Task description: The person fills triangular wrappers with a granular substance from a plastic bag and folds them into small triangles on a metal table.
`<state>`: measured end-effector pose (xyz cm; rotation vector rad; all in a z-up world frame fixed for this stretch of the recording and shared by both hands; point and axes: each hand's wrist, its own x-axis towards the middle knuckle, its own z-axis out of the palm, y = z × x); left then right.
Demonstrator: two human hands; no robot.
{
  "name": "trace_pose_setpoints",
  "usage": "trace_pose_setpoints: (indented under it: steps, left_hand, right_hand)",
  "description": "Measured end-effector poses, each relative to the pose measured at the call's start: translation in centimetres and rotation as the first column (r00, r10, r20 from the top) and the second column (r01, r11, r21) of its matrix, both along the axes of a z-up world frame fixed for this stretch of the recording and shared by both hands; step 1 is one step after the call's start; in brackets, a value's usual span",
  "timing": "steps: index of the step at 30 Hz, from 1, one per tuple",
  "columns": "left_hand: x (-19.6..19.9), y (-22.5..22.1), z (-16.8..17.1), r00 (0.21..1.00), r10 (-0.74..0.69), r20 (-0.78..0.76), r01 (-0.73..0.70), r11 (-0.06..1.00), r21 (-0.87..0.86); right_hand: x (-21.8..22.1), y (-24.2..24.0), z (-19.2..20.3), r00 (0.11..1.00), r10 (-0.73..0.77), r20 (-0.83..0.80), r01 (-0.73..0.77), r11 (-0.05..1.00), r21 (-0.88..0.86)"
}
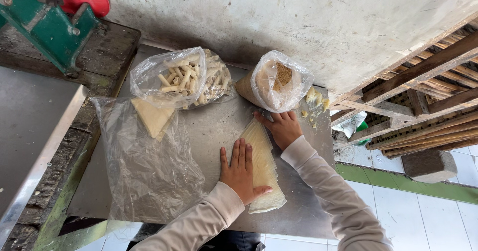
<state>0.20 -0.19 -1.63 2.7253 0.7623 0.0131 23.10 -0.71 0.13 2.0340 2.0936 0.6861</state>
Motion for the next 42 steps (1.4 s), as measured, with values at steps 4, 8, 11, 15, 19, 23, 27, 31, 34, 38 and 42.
trace_pose_setpoints:
  steps: [4,8,11,15,19,23,27,31,34,38,42]
  left_hand:
    - [-0.2,0.0,0.4,0.999,-0.008,-0.041,0.007,1.0,-0.003]
    - [-0.4,0.0,1.2,0.996,-0.018,-0.084,0.017,1.0,-0.013]
    - [-0.5,0.1,1.7,0.996,-0.019,-0.091,0.017,1.0,-0.023]
    - [-0.4,0.1,1.8,0.989,-0.027,-0.144,0.02,0.998,-0.053]
    - [-0.2,0.1,1.5,0.992,-0.02,-0.128,0.013,0.999,-0.049]
    - [-0.3,0.3,1.7,0.993,-0.036,-0.113,0.03,0.998,-0.055]
    - [-0.5,0.2,1.7,0.992,-0.04,-0.123,0.034,0.998,-0.046]
    - [-0.5,0.3,1.7,0.993,-0.043,-0.108,0.039,0.998,-0.038]
    - [-0.6,0.1,1.3,0.995,-0.033,-0.091,0.03,0.999,-0.031]
    - [-0.4,0.1,0.9,0.998,-0.027,-0.06,0.026,0.999,-0.022]
    - [-0.4,0.1,0.5,0.998,-0.032,-0.056,0.032,1.0,0.0]
  right_hand:
    - [-1.1,0.3,0.4,0.994,-0.092,0.056,0.091,0.995,0.028]
    - [-1.5,-0.4,0.9,0.995,-0.088,0.051,0.086,0.995,0.05]
    - [-0.1,-2.3,0.3,0.972,-0.221,-0.079,0.224,0.973,0.044]
    - [7.2,-6.8,-1.4,0.635,-0.269,-0.724,0.514,0.847,0.137]
    - [16.7,-11.1,-2.2,0.126,-0.197,-0.972,0.602,0.794,-0.083]
    - [17.6,-11.4,-3.8,0.19,-0.4,-0.897,0.54,0.805,-0.245]
    - [15.1,-11.2,-2.5,0.256,-0.702,-0.665,0.743,0.583,-0.33]
    - [13.6,-10.9,-1.7,0.486,-0.796,-0.361,0.782,0.581,-0.228]
    - [13.1,-10.7,-2.2,0.618,-0.78,-0.094,0.772,0.625,-0.115]
    - [10.9,-10.2,-0.9,0.738,-0.67,0.08,0.671,0.742,0.019]
    - [7.1,-8.7,3.7,0.598,-0.798,0.073,0.779,0.558,-0.286]
